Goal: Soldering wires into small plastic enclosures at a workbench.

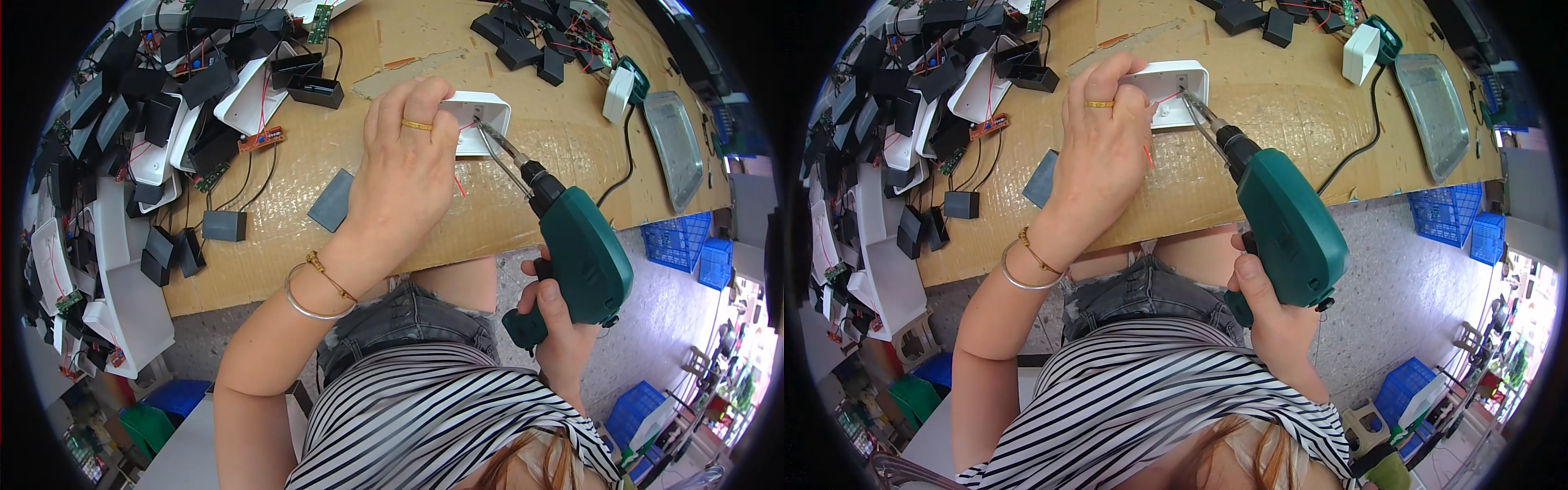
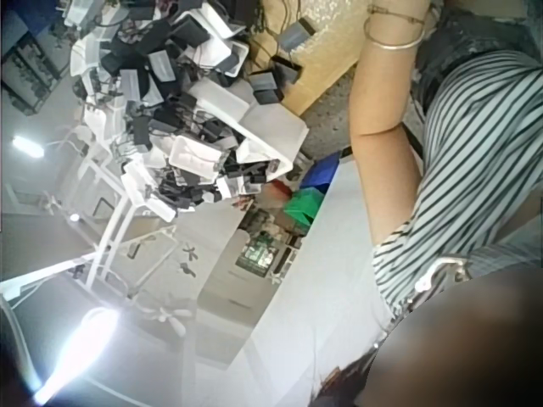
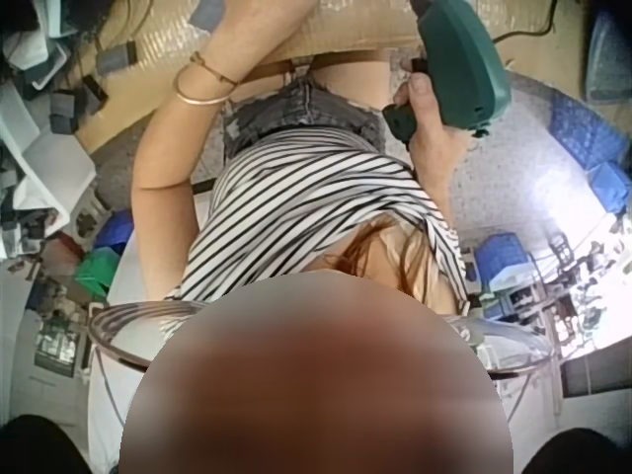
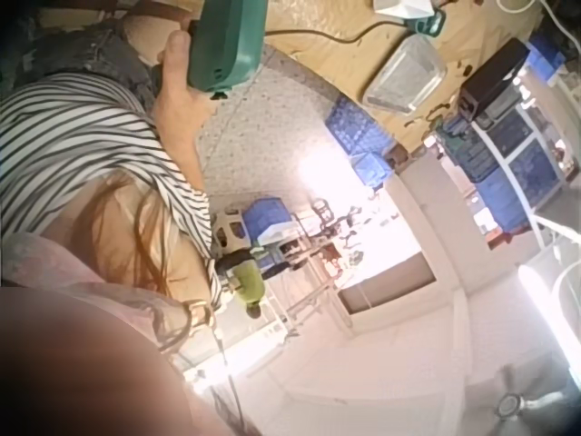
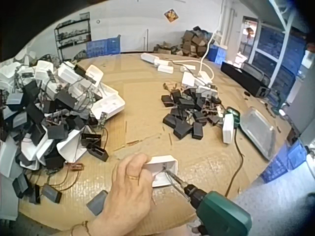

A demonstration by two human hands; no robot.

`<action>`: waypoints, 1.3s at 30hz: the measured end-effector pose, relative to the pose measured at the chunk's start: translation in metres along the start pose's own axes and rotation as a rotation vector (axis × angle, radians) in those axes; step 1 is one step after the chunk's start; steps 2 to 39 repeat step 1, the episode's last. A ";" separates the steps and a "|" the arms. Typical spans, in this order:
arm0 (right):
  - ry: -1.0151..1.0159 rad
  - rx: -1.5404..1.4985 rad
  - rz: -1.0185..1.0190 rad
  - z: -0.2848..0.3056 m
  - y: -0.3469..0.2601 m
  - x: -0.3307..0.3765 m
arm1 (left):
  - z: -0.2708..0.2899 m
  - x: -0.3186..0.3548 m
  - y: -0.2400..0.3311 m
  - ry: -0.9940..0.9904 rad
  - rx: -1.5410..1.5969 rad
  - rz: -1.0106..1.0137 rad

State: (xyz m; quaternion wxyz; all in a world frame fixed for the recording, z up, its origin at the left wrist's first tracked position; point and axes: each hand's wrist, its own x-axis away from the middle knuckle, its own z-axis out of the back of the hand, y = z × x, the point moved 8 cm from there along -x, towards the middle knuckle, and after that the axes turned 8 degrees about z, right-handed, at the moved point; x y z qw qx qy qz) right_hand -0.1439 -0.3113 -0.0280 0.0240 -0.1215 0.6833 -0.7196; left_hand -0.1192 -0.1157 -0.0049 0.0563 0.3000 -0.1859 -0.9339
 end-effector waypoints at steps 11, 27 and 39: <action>-0.006 0.006 0.001 0.000 0.000 0.000 | 0.000 0.000 0.000 0.001 0.000 0.001; -0.006 0.006 0.001 0.000 0.000 0.000 | 0.000 0.000 0.000 0.001 0.000 0.001; -0.006 0.006 0.001 0.000 0.000 0.000 | 0.000 0.000 0.000 0.001 0.000 0.001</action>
